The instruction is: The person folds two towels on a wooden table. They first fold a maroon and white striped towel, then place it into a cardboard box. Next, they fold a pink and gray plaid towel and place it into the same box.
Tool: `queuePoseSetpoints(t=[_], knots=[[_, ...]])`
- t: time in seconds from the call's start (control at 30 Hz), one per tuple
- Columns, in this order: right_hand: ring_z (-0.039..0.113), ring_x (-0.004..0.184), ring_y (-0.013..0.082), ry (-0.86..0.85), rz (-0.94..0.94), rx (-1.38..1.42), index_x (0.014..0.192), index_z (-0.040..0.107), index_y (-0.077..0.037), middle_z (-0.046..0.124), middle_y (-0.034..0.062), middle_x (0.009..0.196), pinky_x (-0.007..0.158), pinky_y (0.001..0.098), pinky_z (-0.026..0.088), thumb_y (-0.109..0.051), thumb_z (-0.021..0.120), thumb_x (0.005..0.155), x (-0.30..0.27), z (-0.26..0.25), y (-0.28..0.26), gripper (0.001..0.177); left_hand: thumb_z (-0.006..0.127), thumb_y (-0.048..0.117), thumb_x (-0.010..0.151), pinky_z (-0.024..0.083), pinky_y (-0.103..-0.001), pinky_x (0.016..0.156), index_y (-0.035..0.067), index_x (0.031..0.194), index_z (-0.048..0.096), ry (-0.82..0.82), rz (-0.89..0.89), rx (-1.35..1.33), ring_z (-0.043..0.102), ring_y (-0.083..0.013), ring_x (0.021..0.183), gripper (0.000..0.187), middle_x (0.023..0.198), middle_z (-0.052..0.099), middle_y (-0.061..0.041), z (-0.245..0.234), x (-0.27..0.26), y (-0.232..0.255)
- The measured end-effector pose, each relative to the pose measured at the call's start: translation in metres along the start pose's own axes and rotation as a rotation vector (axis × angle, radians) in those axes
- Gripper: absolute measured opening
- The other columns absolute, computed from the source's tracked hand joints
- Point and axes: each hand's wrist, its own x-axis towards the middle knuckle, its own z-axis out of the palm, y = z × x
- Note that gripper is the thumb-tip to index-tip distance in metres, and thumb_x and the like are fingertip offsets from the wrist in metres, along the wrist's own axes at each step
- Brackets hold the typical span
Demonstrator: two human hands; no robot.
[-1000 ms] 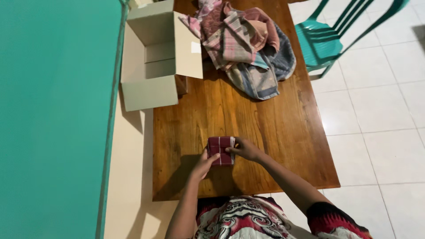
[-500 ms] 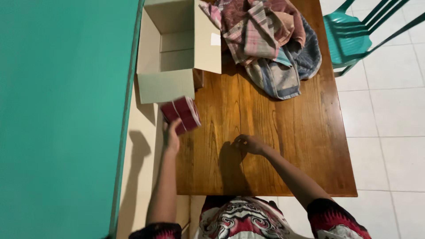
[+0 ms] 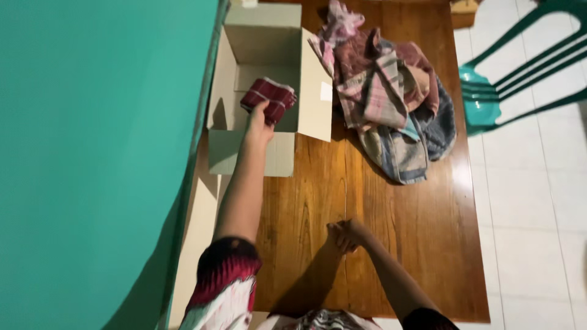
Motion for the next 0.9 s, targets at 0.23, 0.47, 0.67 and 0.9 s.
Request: queuePoseSetpoints(t=[0.23,0.47,0.67,0.9], knots=[[0.073,0.052,0.0240,0.063,-0.234,-0.104,0.101,0.075,-0.010,0.076,0.0113,0.070,0.045,0.0428,0.058,-0.042,0.055,0.098,0.004,-0.005,0.017,0.038,0.072,0.019,0.091,0.055,-0.036,0.073,0.010,0.123,0.060,0.013,-0.173,-0.009,0.065,-0.0243,0.094,0.036,0.112,0.068,-0.011,0.029,0.135,-0.004],[0.077,0.058,0.0245,0.000,0.028,-0.096,0.103,0.073,-0.012,0.079,0.0093,0.074,0.046,0.0404,0.058,-0.043,0.056,0.098,-0.014,-0.008,-0.017,0.036,0.066,0.019,0.090,0.053,-0.050,0.086,0.013,0.128,0.055,0.179,-0.288,0.017,0.062,-0.0317,0.106,0.040,0.122,0.066,-0.014,0.023,0.203,0.005],[0.077,0.060,0.0227,0.035,0.059,-0.174,0.097,0.079,-0.010,0.078,0.0083,0.072,0.047,0.0364,0.059,-0.050,0.060,0.097,-0.036,-0.004,-0.049,0.044,0.065,0.015,0.086,0.040,-0.061,0.099,0.020,0.136,0.048,0.385,-0.233,0.032,0.060,-0.0352,0.118,0.053,0.131,0.064,-0.013,0.020,0.231,0.018],[0.077,0.056,0.0208,0.071,-0.059,-0.172,0.087,0.079,-0.004,0.078,0.0078,0.067,0.046,0.0347,0.058,-0.049,0.063,0.096,-0.044,-0.005,-0.068,0.049,0.072,0.034,0.089,0.029,-0.071,0.109,0.010,0.148,0.046,0.318,-0.125,0.163,0.054,-0.0416,0.130,0.069,0.143,0.057,-0.017,0.030,0.225,0.047]])
